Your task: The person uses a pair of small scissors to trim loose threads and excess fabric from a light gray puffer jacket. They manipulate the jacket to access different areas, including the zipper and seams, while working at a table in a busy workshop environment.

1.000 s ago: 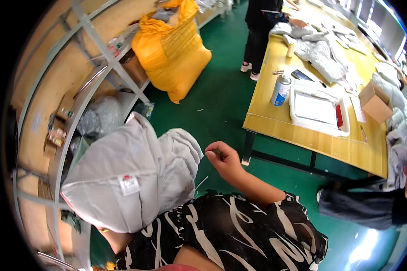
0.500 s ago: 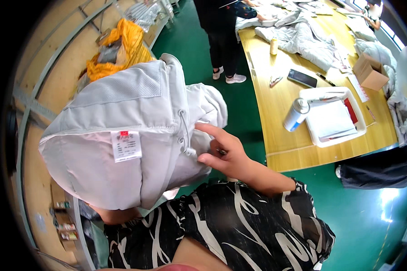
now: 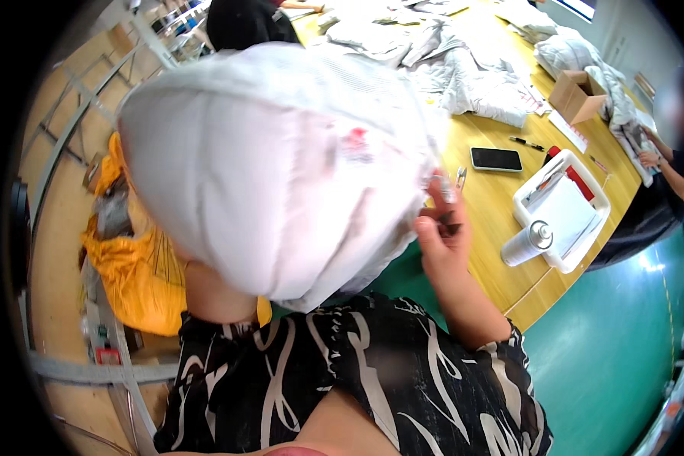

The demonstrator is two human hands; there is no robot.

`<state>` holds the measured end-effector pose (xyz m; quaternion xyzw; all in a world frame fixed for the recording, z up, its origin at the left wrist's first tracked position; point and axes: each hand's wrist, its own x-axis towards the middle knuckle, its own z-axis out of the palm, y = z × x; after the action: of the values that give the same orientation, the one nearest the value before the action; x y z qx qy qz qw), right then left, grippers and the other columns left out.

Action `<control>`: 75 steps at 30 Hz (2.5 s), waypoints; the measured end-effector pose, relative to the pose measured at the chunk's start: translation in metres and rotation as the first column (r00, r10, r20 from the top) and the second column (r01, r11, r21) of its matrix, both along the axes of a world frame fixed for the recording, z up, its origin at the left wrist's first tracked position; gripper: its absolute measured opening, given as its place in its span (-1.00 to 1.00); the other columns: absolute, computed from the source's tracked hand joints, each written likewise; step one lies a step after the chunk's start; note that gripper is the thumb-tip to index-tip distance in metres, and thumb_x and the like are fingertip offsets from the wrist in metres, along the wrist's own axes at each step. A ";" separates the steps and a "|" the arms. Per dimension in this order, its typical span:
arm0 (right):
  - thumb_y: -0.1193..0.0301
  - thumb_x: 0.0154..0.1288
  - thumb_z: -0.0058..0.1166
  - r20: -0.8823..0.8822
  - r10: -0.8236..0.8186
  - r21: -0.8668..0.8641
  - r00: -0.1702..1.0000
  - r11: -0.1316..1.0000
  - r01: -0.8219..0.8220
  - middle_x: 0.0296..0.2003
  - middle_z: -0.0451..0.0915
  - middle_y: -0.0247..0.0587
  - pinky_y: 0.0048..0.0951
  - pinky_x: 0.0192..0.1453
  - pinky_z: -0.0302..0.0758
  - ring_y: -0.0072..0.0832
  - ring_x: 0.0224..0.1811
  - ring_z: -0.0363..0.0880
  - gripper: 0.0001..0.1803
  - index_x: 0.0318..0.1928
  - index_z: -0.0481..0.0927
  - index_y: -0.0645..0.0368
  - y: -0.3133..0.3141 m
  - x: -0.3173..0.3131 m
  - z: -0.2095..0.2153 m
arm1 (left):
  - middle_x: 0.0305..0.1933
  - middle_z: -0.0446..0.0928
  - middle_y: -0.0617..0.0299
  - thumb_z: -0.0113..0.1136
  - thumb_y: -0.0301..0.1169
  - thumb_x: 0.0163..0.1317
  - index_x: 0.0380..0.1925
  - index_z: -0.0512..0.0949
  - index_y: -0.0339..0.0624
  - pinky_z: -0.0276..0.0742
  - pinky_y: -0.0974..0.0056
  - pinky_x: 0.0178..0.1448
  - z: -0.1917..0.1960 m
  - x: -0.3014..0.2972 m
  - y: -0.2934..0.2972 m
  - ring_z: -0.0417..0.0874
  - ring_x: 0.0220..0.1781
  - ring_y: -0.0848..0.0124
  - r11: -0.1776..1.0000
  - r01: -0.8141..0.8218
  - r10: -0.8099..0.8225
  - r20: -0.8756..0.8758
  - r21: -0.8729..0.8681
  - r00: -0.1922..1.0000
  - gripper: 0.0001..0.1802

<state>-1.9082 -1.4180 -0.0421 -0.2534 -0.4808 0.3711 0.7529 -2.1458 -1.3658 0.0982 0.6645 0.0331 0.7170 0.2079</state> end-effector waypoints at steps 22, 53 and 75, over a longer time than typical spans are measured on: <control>0.39 0.13 0.15 0.633 -0.436 -0.220 0.640 0.691 0.688 -0.55 0.47 -0.42 -0.68 -0.53 0.19 -0.78 -0.56 0.28 -0.79 -0.27 0.56 0.26 0.254 0.069 0.102 | -0.43 0.49 0.32 -0.19 0.11 0.28 -0.31 0.47 -0.17 0.43 0.47 -0.32 -0.044 0.202 0.324 0.47 -0.42 0.59 0.015 0.551 -0.794 0.325 -0.834 0.514 -0.47; 0.40 0.28 0.03 0.379 -0.359 -0.478 0.853 0.713 0.513 -0.50 0.38 -0.56 -0.77 -0.42 0.16 -0.83 -0.49 0.21 -0.87 -0.31 0.48 0.22 0.289 0.080 0.036 | -0.05 0.51 0.16 -0.03 -0.35 0.25 0.00 0.44 -0.32 0.41 0.40 0.08 -0.128 0.202 0.407 0.51 -0.04 0.49 -0.283 0.466 -0.929 0.360 -0.838 0.084 -0.63; 0.44 0.28 0.02 0.427 -0.324 -0.428 0.845 0.750 0.504 -0.52 0.34 -0.56 -0.77 -0.44 0.13 -0.83 -0.51 0.18 -0.89 -0.33 0.45 0.23 0.282 0.074 0.036 | -0.32 0.45 0.31 0.23 -0.33 0.07 -0.41 0.52 -0.23 0.33 0.53 -0.17 -0.095 0.186 0.382 0.42 -0.24 0.57 0.856 0.209 -0.483 -0.585 -0.473 0.652 -0.80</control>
<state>-1.8339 -1.1364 -0.0064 -0.6080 -0.4089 0.2619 0.6281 -1.9600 -0.9834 0.0036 0.8240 0.1096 0.3460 0.4351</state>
